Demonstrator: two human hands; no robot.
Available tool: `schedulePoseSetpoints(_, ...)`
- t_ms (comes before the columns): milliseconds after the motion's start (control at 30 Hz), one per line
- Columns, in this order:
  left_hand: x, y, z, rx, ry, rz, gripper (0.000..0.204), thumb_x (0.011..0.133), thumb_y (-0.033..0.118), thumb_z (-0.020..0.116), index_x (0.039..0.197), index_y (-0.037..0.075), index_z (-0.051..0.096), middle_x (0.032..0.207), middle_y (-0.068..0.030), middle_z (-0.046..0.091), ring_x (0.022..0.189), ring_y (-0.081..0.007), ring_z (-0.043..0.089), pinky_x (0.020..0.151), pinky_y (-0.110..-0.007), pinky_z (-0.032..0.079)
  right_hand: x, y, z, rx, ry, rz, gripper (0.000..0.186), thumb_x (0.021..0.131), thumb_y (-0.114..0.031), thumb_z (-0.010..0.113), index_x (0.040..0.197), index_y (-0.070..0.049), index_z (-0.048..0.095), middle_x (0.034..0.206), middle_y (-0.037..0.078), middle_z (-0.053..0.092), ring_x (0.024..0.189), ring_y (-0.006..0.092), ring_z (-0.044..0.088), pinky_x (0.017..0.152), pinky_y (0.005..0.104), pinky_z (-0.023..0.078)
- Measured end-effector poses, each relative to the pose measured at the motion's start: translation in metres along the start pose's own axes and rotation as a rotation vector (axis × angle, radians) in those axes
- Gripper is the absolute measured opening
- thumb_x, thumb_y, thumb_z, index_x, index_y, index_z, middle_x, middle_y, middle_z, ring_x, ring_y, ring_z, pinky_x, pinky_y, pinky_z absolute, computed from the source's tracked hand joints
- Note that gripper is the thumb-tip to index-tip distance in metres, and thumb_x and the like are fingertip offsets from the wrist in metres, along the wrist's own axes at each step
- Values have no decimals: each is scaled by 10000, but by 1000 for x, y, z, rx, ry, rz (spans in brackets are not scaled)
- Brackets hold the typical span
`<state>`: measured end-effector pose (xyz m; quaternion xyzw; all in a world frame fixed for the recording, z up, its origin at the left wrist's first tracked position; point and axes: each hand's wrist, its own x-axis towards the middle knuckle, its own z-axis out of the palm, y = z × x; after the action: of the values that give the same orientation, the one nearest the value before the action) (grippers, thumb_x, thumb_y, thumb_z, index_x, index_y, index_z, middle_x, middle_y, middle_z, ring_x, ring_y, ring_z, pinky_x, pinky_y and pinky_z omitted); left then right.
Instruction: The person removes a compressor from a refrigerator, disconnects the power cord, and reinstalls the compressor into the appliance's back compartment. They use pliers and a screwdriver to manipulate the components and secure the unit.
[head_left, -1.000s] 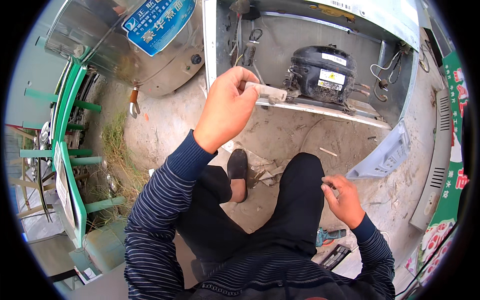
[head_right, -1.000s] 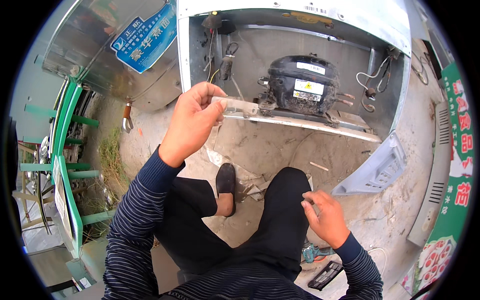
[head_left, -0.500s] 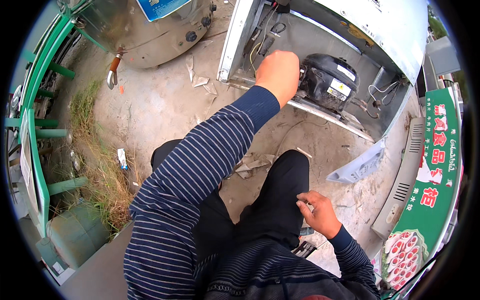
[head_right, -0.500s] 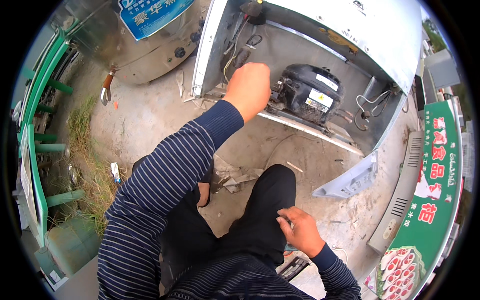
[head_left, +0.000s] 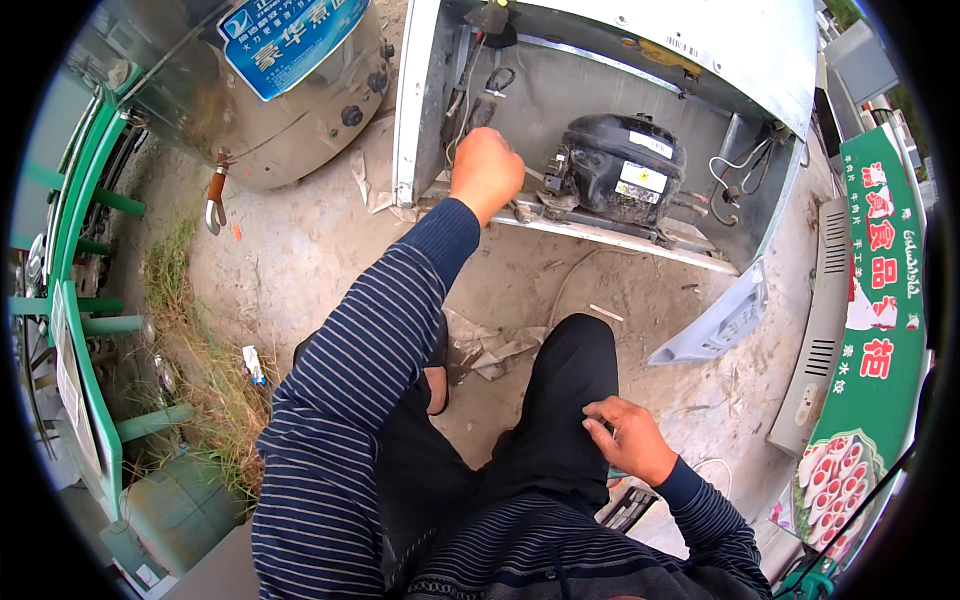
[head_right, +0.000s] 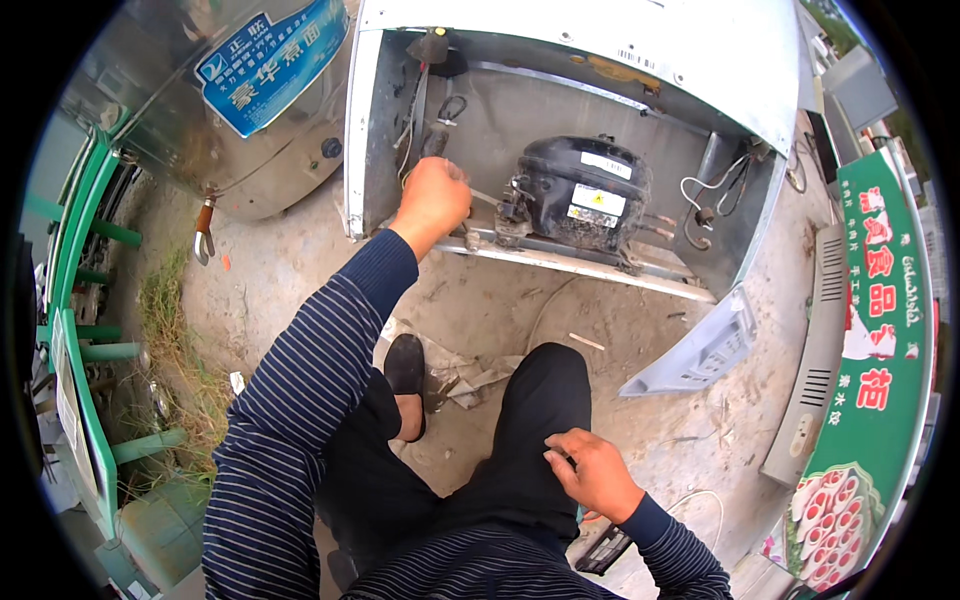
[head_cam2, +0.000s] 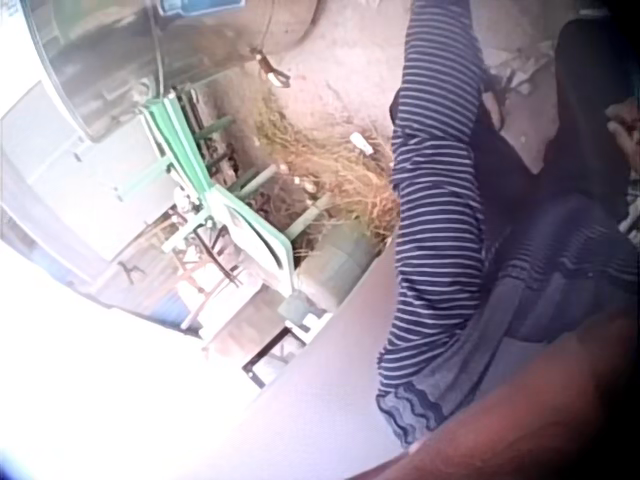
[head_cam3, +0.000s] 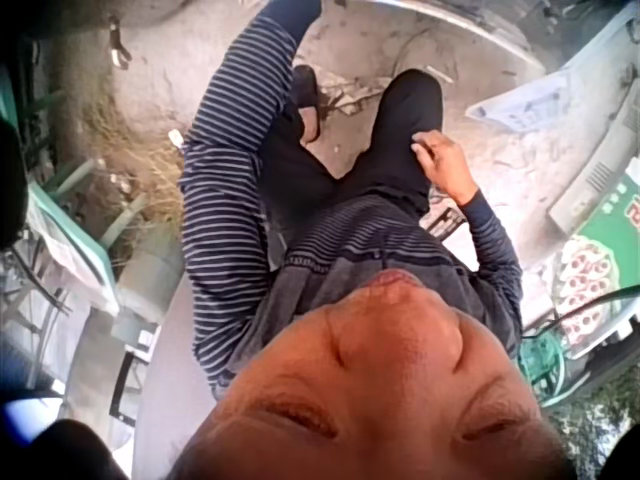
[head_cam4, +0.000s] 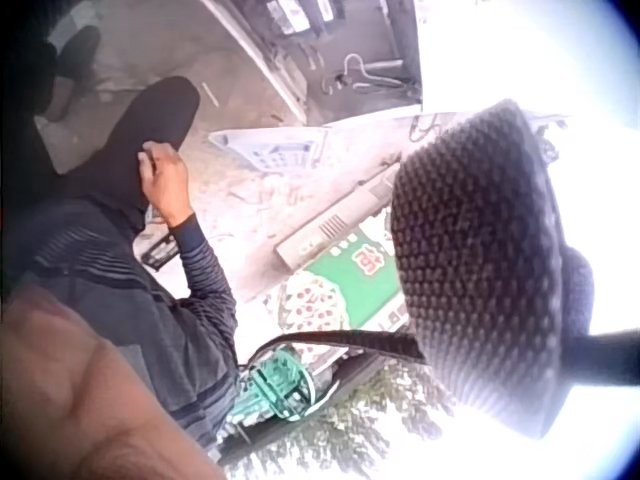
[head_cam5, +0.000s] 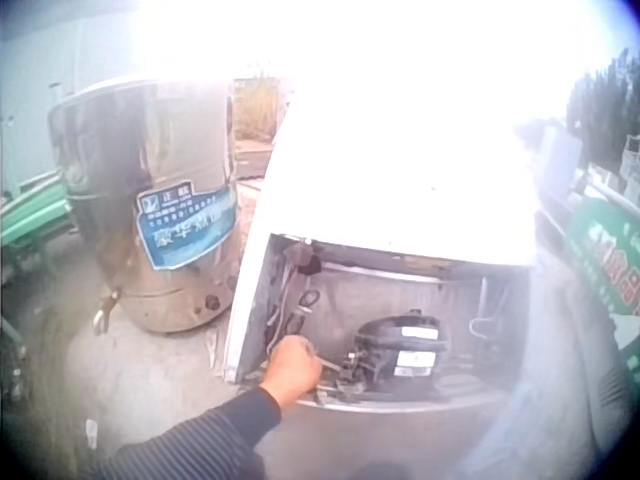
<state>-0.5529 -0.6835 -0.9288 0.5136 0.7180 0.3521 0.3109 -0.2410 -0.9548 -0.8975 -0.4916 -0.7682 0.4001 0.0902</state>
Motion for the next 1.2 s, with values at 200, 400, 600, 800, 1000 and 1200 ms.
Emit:
schedulePoseSetpoints(200,-8,10,-2,182,5,34,202,874,98,617,914,-65,729,922,-292,727,962,-448,708,856,-477,549,-1,7,-1,13,2,10,176,910,-121,735,1050,-16,718,954,169,714,876,383,699,776,427,568)
schedulePoseSetpoints(400,-8,19,-6,307,-47,51,202,844,91,627,908,-71,729,998,-322,710,1026,-485,680,902,-503,536,1,7,0,23,-2,0,175,912,-119,733,1053,-19,715,954,171,713,886,384,698,780,432,567)
schedulePoseSetpoints(600,-12,36,-22,457,-256,66,233,859,76,634,1001,-81,729,1086,-331,705,1093,-484,676,963,-495,546,-6,11,1,49,41,29,175,912,-124,735,1052,-21,716,951,173,711,887,387,697,779,433,567)
schedulePoseSetpoints(800,1,6,-14,470,-254,194,179,845,90,631,896,-34,751,966,-281,711,966,-465,683,868,-480,551,-7,12,5,61,59,38,166,914,-121,733,1044,-19,720,957,168,712,885,385,696,773,430,566)
schedulePoseSetpoints(1000,2,7,-17,454,-236,183,178,815,117,646,817,-37,736,831,-281,681,839,-461,681,773,-473,546,1,6,4,85,48,20,172,915,-119,735,1054,-19,718,959,165,711,877,381,695,764,432,564)
schedulePoseSetpoints(1200,-24,43,-33,446,-372,173,184,790,64,641,874,-69,737,912,-310,691,924,-479,684,847,-477,553,3,14,7,84,101,28,169,916,-116,737,1054,-22,718,968,159,712,873,371,699,763,432,566)
